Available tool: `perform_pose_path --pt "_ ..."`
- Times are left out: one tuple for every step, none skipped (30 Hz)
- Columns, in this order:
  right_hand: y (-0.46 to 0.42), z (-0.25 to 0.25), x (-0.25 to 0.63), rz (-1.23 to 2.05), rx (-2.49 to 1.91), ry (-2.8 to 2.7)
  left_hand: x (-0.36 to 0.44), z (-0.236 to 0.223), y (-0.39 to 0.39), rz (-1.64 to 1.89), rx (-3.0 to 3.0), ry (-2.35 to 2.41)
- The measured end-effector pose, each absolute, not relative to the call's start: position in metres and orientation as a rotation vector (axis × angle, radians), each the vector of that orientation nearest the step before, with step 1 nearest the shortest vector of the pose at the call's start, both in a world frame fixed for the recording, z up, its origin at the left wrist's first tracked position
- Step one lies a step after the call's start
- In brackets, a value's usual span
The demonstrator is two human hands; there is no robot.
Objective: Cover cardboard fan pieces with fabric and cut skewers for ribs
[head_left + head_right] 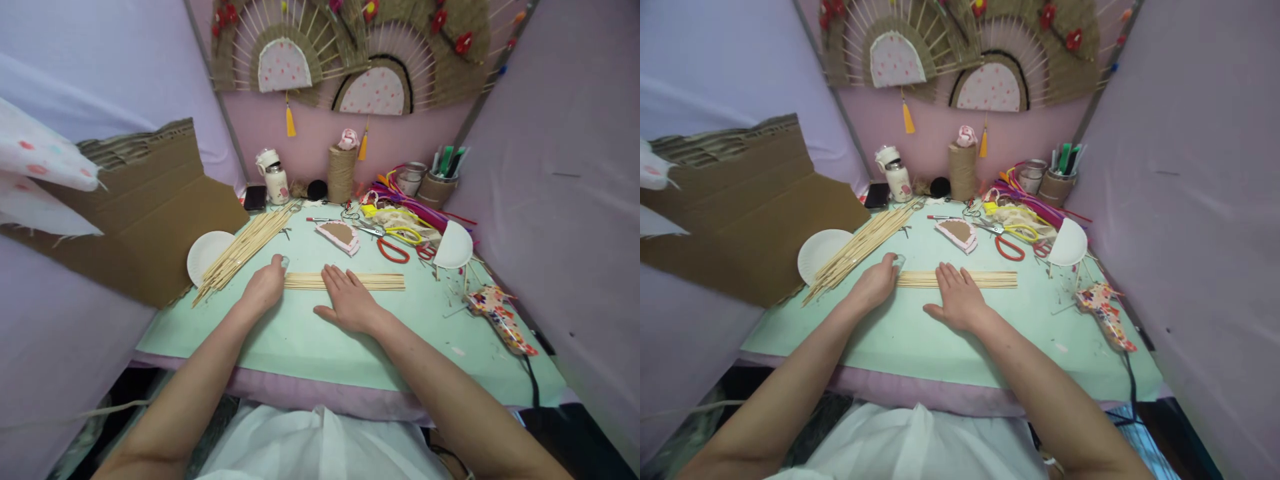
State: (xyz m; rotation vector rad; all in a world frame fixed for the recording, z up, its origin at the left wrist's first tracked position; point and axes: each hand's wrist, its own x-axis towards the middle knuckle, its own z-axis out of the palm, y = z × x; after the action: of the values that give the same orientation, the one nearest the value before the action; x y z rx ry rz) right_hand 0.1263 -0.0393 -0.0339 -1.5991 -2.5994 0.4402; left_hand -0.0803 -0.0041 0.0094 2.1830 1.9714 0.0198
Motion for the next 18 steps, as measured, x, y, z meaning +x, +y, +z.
perform_pose_path --pt "-0.0392 -0.0339 0.1261 0.444 -1.597 -2.598 -0.0808 0.0092 -0.0037 0.019 2.180 1.964" --pt "-0.0390 -0.0342 0.1260 0.446 -1.597 -2.595 -0.0812 0.0089 -0.0032 0.020 2.183 1.957" --pt "-0.0389 -0.0345 0.1258 0.447 -1.597 -2.591 -0.0817 0.0084 -0.0026 0.021 2.187 1.952" --pt "-0.0388 -0.0348 0.1256 0.449 -1.598 -2.589 -0.0821 0.0078 -0.0020 0.023 2.191 1.948" --pt "-0.0387 -0.0351 0.1253 0.453 -1.600 -2.587 -0.0824 0.0071 -0.0014 0.026 2.194 1.947" --pt "-0.0386 -0.0355 0.1249 0.456 -1.601 -2.584 -0.0828 0.0065 -0.0008 0.029 2.195 1.947" --pt "-0.0385 -0.0358 0.1244 0.458 -1.600 -2.581 -0.0832 0.0060 -0.0003 0.033 2.198 1.944" --pt "-0.0383 -0.0363 0.1239 0.458 -1.596 -2.578 -0.0836 0.0058 0.0001 0.037 2.203 1.941" --pt "-0.0381 -0.0367 0.1234 0.457 -1.592 -2.575 -0.0839 0.0057 0.0002 0.043 2.207 1.936" --pt "-0.0378 -0.0373 0.1229 0.453 -1.587 -2.572 -0.0842 0.0058 0.0003 0.051 2.212 1.931" --pt "-0.0376 -0.0378 0.1224 0.450 -1.584 -2.569 -0.0843 0.0060 0.0002 0.057 2.215 1.926" --pt "-0.0373 -0.0383 0.1220 0.449 -1.583 -2.569 -0.0844 0.0063 0.0000 0.065 2.217 1.923" --pt "-0.0371 -0.0387 0.1217 0.448 -1.583 -2.569 -0.0843 0.0066 -0.0002 0.070 2.217 1.922" --pt "-0.0370 -0.0390 0.1214 0.448 -1.584 -2.570 -0.0842 0.0069 -0.0004 0.072 2.214 1.924" --pt "-0.0369 -0.0392 0.1213 0.447 -1.584 -2.571 -0.0840 0.0071 -0.0005 0.071 2.208 1.926" --pt "-0.0368 -0.0393 0.1212 0.446 -1.586 -2.571 -0.0839 0.0071 -0.0005 0.070 2.203 1.930" --pt "-0.0369 -0.0393 0.1212 0.445 -1.587 -2.574 -0.0838 0.0069 -0.0005 0.070 2.200 1.930" --pt "-0.0369 -0.0392 0.1213 0.445 -1.588 -2.576 -0.0838 0.0066 -0.0003 0.071 2.200 1.930"
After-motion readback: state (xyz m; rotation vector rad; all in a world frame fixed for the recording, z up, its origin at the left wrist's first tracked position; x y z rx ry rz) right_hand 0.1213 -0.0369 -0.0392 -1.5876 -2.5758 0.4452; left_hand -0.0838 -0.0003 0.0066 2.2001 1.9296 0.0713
